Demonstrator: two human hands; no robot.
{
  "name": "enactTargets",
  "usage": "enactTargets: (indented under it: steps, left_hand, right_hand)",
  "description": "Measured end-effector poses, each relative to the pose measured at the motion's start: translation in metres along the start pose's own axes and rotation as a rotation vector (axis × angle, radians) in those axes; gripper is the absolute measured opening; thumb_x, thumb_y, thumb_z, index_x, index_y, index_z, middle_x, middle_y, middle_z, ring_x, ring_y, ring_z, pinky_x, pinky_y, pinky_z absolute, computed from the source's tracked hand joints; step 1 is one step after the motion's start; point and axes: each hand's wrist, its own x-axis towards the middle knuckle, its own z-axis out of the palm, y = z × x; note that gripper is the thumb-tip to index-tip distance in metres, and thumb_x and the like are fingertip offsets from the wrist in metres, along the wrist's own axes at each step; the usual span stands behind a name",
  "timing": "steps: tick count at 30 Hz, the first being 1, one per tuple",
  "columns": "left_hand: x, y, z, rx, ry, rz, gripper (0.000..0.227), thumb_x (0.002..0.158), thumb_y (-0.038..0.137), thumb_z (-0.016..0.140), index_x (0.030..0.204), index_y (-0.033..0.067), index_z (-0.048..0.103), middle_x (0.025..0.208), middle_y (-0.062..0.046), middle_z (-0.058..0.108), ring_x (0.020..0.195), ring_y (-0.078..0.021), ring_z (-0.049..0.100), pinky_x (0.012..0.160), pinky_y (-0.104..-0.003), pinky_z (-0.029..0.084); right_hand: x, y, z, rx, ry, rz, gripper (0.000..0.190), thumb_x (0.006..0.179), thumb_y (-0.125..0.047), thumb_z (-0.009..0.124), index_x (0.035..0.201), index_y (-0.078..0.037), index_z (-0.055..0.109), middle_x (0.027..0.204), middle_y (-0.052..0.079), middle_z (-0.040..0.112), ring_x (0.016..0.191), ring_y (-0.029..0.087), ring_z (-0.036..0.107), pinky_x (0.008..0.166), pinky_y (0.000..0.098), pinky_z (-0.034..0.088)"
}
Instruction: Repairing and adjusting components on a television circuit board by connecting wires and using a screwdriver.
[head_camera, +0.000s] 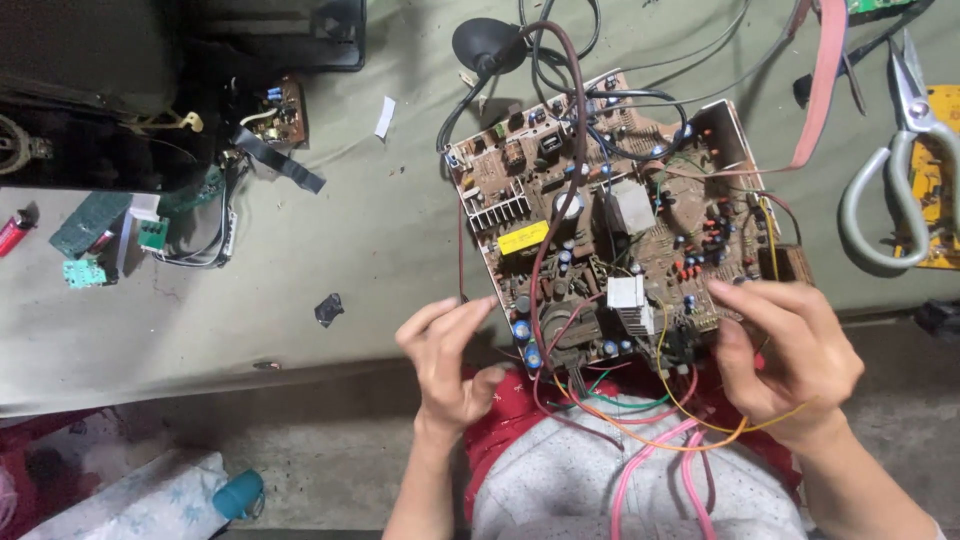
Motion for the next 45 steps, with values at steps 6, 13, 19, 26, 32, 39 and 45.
enactTargets:
  steps: [6,13,19,26,32,39,45]
  left_hand:
    - [-0.05,0.015,0.02,0.15,0.221,0.135,0.04,0.098,0.07,0.046,0.103,0.0368,0.068,0.132,0.013,0.055,0.123,-0.012,0.036,0.108,-0.032,0.032]
    - [-0.048,0.047,0.027,0.705,0.078,0.425,0.048,0.108,0.052,0.079,0.15,0.0505,0.056,0.165,0.006,0.03,0.147,-0.0168,0.024,0.124,-0.033,0.028]
    - [-0.044,0.044,0.034,0.573,0.203,0.5,0.058,0.098,0.061,0.093,0.14,0.0383,0.06,0.159,0.014,0.039,0.148,-0.0164,0.027,0.124,-0.04,0.027]
    - [-0.035,0.067,0.041,0.597,0.306,0.665,0.049,0.11,0.062,0.06,0.146,0.0289,0.058,0.158,0.01,0.04,0.144,-0.0158,0.032,0.12,-0.039,0.034]
    - [-0.02,0.091,0.018,0.024,0.131,0.353,0.023,0.093,0.048,0.074,0.101,0.0252,0.073,0.147,-0.006,0.044,0.133,-0.0252,0.034,0.114,-0.043,0.034]
    - [-0.013,0.108,-0.022,-0.481,-0.244,0.23,0.048,0.089,0.059,0.063,0.085,0.0106,0.061,0.145,-0.019,0.045,0.128,-0.0352,0.041,0.116,-0.05,0.034]
    - [-0.036,0.082,-0.024,-1.12,-0.042,-0.109,0.009,0.095,0.004,0.057,0.087,0.007,0.055,0.119,-0.014,0.055,0.091,-0.0227,0.058,0.08,-0.035,0.054]
  right_hand:
    - [-0.118,0.071,-0.031,0.172,-0.004,0.06,0.029,0.063,-0.011,0.07,0.09,-0.004,0.064,0.09,0.011,0.069,0.065,0.019,0.057,0.063,0.0306,0.048]
    - [-0.091,0.02,-0.02,0.106,-0.007,-0.183,0.024,0.076,-0.007,0.068,0.097,0.002,0.061,0.097,0.013,0.075,0.079,0.022,0.074,0.067,0.029,0.06]
    - [-0.091,0.012,-0.019,0.111,-0.04,-0.242,0.025,0.075,-0.009,0.072,0.098,-0.002,0.065,0.098,0.009,0.077,0.084,0.02,0.076,0.071,0.0292,0.061]
    - [-0.069,-0.016,-0.029,0.182,0.018,0.031,0.041,0.084,0.012,0.054,0.124,0.005,0.057,0.127,0.022,0.063,0.1,0.023,0.067,0.085,0.0288,0.059]
    - [-0.032,-0.029,-0.033,-0.019,-0.37,-0.162,0.084,0.056,0.003,0.074,0.135,-0.023,0.065,0.155,0.016,0.045,0.078,0.015,0.07,0.066,0.0296,0.06]
    - [-0.01,-0.058,-0.031,-0.001,-0.373,-0.307,0.021,0.079,-0.016,0.076,0.096,-0.005,0.069,0.118,0.006,0.073,0.079,0.022,0.072,0.068,0.033,0.057]
    - [-0.029,-0.02,-0.055,0.274,-0.237,0.091,0.03,0.082,0.007,0.065,0.109,-0.004,0.072,0.095,0.003,0.078,0.057,0.007,0.061,0.05,0.0197,0.047]
